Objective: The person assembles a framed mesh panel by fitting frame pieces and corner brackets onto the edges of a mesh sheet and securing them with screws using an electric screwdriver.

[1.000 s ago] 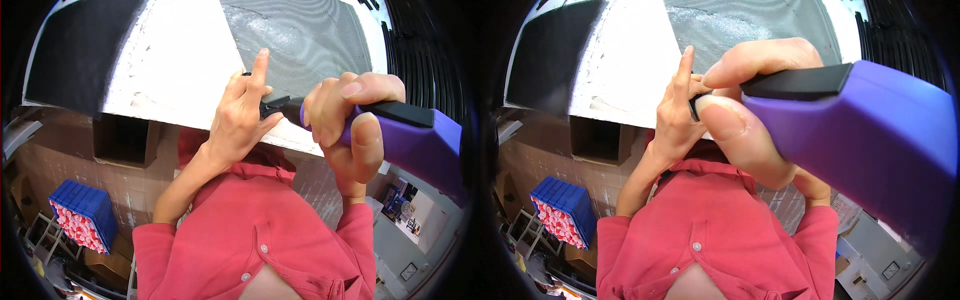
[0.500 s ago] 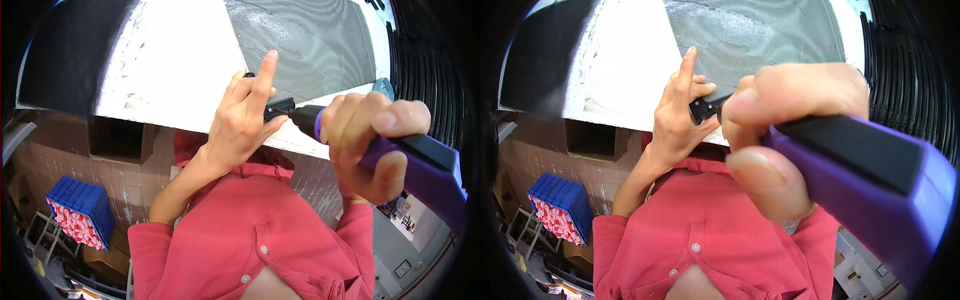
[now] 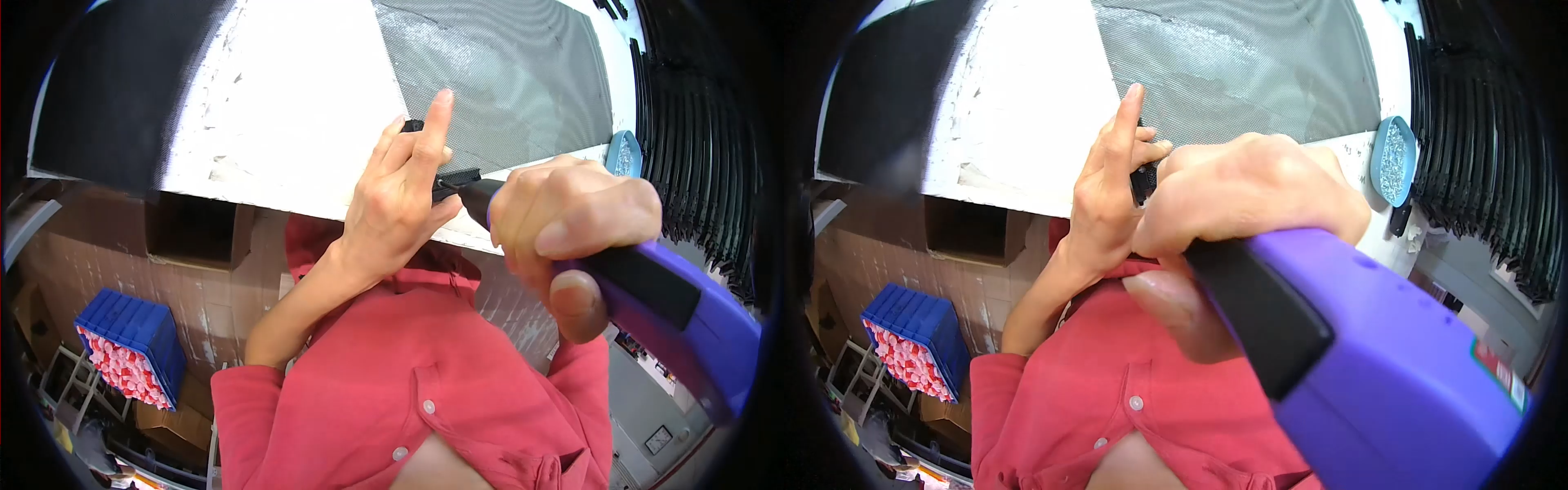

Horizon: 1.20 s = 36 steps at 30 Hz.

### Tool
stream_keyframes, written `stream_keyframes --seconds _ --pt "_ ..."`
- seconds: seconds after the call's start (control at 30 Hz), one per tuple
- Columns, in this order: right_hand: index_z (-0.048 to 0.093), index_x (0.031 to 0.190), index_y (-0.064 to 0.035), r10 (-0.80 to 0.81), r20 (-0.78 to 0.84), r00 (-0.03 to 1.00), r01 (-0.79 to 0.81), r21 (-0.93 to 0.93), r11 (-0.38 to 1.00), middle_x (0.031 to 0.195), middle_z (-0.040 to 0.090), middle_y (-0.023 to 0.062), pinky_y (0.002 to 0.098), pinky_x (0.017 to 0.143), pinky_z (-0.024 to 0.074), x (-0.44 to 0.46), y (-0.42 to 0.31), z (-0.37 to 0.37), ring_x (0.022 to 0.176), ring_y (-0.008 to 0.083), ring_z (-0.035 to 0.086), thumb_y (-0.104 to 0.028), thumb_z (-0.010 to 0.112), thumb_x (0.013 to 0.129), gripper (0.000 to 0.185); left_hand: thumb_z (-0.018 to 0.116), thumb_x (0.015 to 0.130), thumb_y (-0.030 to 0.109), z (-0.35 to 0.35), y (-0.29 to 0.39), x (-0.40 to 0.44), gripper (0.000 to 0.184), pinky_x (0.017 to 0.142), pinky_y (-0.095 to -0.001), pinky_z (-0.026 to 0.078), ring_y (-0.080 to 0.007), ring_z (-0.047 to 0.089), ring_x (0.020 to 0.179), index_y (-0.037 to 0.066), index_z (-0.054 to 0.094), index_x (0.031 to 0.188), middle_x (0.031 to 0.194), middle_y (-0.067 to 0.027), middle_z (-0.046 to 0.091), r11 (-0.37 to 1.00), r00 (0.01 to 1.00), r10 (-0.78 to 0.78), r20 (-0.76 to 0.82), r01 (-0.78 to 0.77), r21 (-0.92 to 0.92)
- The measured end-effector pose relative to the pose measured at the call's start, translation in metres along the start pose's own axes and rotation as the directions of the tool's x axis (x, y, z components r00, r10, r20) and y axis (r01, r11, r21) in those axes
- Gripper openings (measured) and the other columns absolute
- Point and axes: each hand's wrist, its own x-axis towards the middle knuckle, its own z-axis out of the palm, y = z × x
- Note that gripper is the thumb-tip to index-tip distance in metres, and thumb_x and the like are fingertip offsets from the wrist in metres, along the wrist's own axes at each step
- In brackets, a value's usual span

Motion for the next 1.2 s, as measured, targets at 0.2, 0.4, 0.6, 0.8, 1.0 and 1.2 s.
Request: stream_keyframes --seconds 0.2,0.4,0.6,0.8,1.0,1.2 --pt "0.048 0.101 -0.0074 -0.194 -0.075 0.978 0.206 0.209 0.956 0.061 0.055 -0.0014 0.0219 0.051 0.0510 -0.010 -0.022 -0.032 0.050 0.0089 0.055 -0.036 0.065 0.090 0.036 0.083 0.058 0.007 -0.003 0.004 -0.001 0.100 0.098 -0.0453 0.044 -0.0252 0.058 0.086 -0.003 0.032 0.143 0.084 -0.0094 0.059 0.999 0.998 -0.049 0.041 0.049 -0.007" --pt "0.050 0.111 -0.0039 -0.047 -0.328 0.943 0.088 0.109 0.990 0.063 0.049 0.0009 0.0250 0.061 0.0421 -0.048 -0.075 -0.054 0.051 0.0098 0.047 -0.079 0.064 0.066 0.088 0.084 0.062 0.006 -0.019 0.007 -0.001 0.093 0.099 -0.0394 0.044 -0.0282 0.061 0.101 0.005 0.038 0.142 0.098 -0.0121 0.068 0.997 0.983 -0.077 0.169 0.072 0.038" --pt "0.046 0.122 0.0001 -0.085 -0.432 0.898 0.139 0.096 0.986 0.068 0.052 0.0075 0.0314 0.060 0.0443 -0.095 -0.070 -0.064 0.053 0.0170 0.050 -0.085 0.049 0.070 0.100 0.081 0.066 0.008 -0.040 0.006 -0.010 0.080 0.101 -0.0444 0.040 -0.0256 0.058 0.099 0.004 0.045 0.138 0.097 -0.0083 0.066 0.994 0.978 -0.009 0.209 -0.014 0.111" --pt "0.048 0.099 -0.0064 -0.013 -0.436 0.900 0.134 0.248 0.959 0.066 0.051 0.0052 0.0312 0.061 0.0458 -0.087 -0.070 -0.068 0.056 0.0161 0.052 -0.084 0.055 0.068 0.084 0.084 0.066 0.009 -0.019 0.009 -0.008 0.079 0.103 -0.0432 0.039 -0.0264 0.062 0.102 0.003 0.047 0.135 0.097 -0.0124 0.069 0.986 0.991 -0.010 0.136 -0.014 0.169" --pt "0.048 0.098 -0.0088 0.046 -0.405 0.913 0.079 0.287 0.955 0.063 0.046 -0.0005 0.0260 0.057 0.0421 -0.055 -0.065 -0.045 0.055 0.0112 0.048 -0.091 0.059 0.052 0.095 0.084 0.064 0.009 -0.004 0.009 -0.010 0.085 0.098 -0.0395 0.043 -0.0267 0.061 0.099 0.003 0.043 0.138 0.096 -0.0108 0.069 0.983 0.999 -0.008 0.047 -0.001 0.181" --pt "0.050 0.112 -0.0052 0.005 -0.468 0.884 0.153 0.299 0.942 0.062 0.044 -0.0012 0.0270 0.052 0.0401 -0.025 -0.009 0.005 0.048 0.0103 0.042 -0.084 0.053 0.063 0.093 0.084 0.061 0.008 -0.007 0.008 -0.007 0.089 0.090 -0.0360 0.047 -0.0259 0.061 0.099 0.000 0.041 0.138 0.104 -0.0104 0.070 0.990 0.998 -0.019 0.061 0.010 0.143"
